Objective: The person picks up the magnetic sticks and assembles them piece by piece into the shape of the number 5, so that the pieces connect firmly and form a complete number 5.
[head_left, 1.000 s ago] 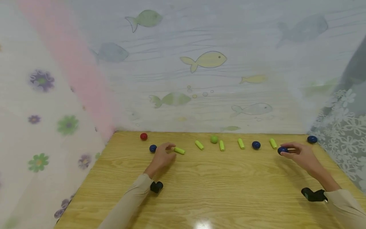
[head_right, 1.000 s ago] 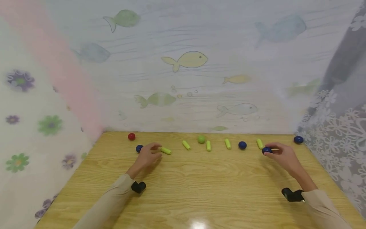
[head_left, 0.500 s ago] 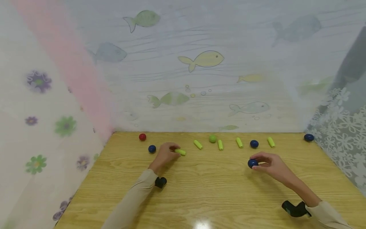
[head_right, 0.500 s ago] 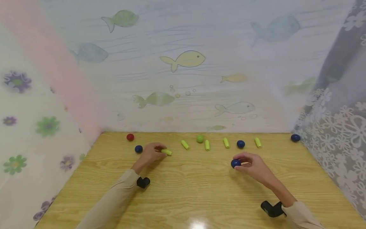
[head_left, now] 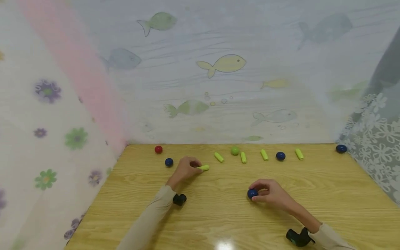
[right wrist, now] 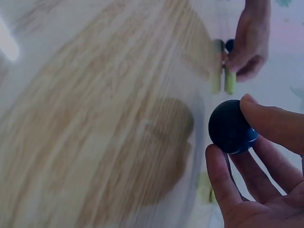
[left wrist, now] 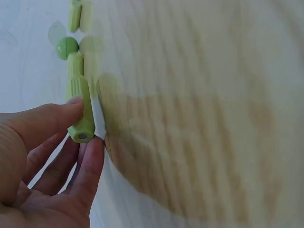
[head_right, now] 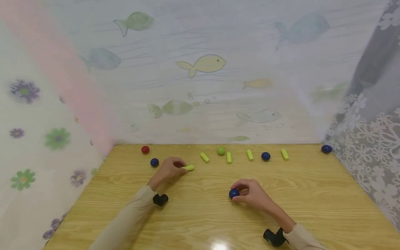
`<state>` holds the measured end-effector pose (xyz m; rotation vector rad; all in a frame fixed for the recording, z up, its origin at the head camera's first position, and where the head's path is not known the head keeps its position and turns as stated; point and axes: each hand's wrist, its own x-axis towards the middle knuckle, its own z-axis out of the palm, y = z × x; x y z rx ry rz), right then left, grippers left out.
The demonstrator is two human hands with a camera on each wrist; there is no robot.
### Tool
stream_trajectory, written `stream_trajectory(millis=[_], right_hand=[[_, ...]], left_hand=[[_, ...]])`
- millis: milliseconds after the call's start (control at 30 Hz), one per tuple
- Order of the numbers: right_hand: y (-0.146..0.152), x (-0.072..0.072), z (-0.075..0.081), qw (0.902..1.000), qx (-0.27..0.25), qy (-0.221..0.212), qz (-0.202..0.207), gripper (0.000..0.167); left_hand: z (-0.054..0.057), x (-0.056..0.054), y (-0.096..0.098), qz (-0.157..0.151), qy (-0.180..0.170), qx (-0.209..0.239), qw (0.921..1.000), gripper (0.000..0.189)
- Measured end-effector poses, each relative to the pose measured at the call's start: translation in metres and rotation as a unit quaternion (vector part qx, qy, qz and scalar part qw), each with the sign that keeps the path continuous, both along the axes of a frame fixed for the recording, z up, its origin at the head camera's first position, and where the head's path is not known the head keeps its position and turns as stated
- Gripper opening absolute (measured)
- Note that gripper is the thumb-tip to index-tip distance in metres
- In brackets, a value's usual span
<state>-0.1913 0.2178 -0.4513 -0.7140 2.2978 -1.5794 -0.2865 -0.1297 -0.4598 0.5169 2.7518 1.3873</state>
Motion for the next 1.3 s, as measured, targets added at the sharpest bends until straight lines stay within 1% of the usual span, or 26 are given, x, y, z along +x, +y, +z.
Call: stream_trajectory(millis=[133,267,367,467,567,667,733,800,900,933,1067,1133,1300], right_hand=[[-0.010,-0.002,-0.004,0.9999,0.014,0.000,-0.003,0.032],[-0.019,-0.002,-0.004,0.9999,0.016,-0.004,0.001,0.033],[-0.024,-0.003,-0.003,0.9998,0.020,-0.006,0.003,0.033],[-0.027,-0.003,-0.001,0.9998,0.021,-0.008,0.002,0.032],[-0.029,-0.002,0.000,0.9998,0.016,-0.007,0.002,0.032],[-0.030,-0.002,0.000,0.9999,0.013,-0.010,0.001,0.032],[-0.031,-0.002,-0.001,0.9999,0.013,-0.011,0.001,0.033],[-0.031,-0.002,-0.002,0.9999,0.014,-0.010,0.000,0.033],[-0.032,-0.002,-0.003,0.9999,0.016,-0.004,0.000,0.033],[-0.032,-0.001,-0.003,0.9999,0.016,-0.002,0.001,0.033],[-0.034,0.000,-0.003,0.9999,0.015,0.001,0.004,0.032],[-0.035,0.000,-0.002,0.9999,0.017,0.002,0.004,0.031],[-0.036,0.001,-0.001,0.9995,0.031,0.010,0.003,0.032]], left_hand=[[0.001,0.010,0.003,-0.008,-0.010,0.004,0.9999,0.011],[0.003,0.024,0.009,-0.021,-0.017,0.015,0.9995,0.009],[0.004,0.034,0.013,-0.029,-0.029,0.026,0.9988,0.009],[0.004,0.043,0.017,-0.038,-0.041,0.050,0.9972,0.010],[0.003,0.052,0.021,-0.050,-0.054,0.082,0.9939,0.013],[0.014,0.067,0.027,-0.057,-0.074,0.103,0.9904,0.015],[0.013,0.072,0.032,-0.057,-0.083,0.107,0.9891,0.015],[0.012,0.076,0.037,-0.059,-0.096,0.106,0.9879,0.014],[-0.001,0.075,0.042,-0.066,-0.105,0.114,0.9857,0.014],[-0.002,0.076,0.045,-0.069,-0.111,0.120,0.9840,0.013],[-0.003,0.082,0.054,-0.078,-0.117,0.129,0.9817,0.014],[-0.003,0.084,0.059,-0.076,-0.122,0.124,0.9818,0.013],[-0.004,0.087,0.067,-0.066,-0.113,0.114,0.9849,0.012]])
